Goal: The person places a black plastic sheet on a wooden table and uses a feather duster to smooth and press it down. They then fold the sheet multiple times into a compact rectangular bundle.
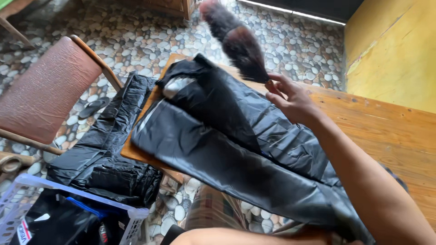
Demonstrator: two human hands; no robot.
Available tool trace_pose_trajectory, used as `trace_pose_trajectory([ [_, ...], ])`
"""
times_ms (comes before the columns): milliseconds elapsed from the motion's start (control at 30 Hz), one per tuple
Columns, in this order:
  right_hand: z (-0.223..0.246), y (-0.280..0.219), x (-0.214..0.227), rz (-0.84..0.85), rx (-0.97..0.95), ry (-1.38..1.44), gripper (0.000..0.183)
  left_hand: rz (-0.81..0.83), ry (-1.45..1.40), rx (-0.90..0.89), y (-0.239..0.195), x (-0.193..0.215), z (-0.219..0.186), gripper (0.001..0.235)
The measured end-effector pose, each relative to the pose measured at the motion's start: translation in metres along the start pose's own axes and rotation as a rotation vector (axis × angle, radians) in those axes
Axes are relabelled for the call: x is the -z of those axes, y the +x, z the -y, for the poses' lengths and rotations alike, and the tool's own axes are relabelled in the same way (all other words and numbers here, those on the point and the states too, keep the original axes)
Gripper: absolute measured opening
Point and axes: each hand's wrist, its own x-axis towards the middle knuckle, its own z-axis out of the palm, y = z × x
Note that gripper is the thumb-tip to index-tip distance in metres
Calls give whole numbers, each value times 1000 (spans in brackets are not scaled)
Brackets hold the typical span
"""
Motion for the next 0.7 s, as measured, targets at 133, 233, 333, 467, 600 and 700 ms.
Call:
trace_pose_trajectory([
  [133, -10, -39, 28, -61, 115, -46, 53, -72, -326, -254, 189, -36, 52, 55],
  [233, 12, -79, 48, -88, 29, -118, 56, -20, -258, -280, 202, -41, 63, 57],
  [333, -12, -115, 55, -186, -92, -230, 58, 38, -136, -318, 209, -42, 68, 60],
  [467, -35, -147, 65, -247, -215, -197, 59, 98, -13, -340, 212, -45, 73, 64],
  [600, -84, -179, 79, -381, -348, -14, 57, 192, 174, -374, 217, -47, 78, 72],
  [700, -130, -201, 88, -498, -320, 109, 58, 256, 292, -392, 224, -52, 85, 77],
])
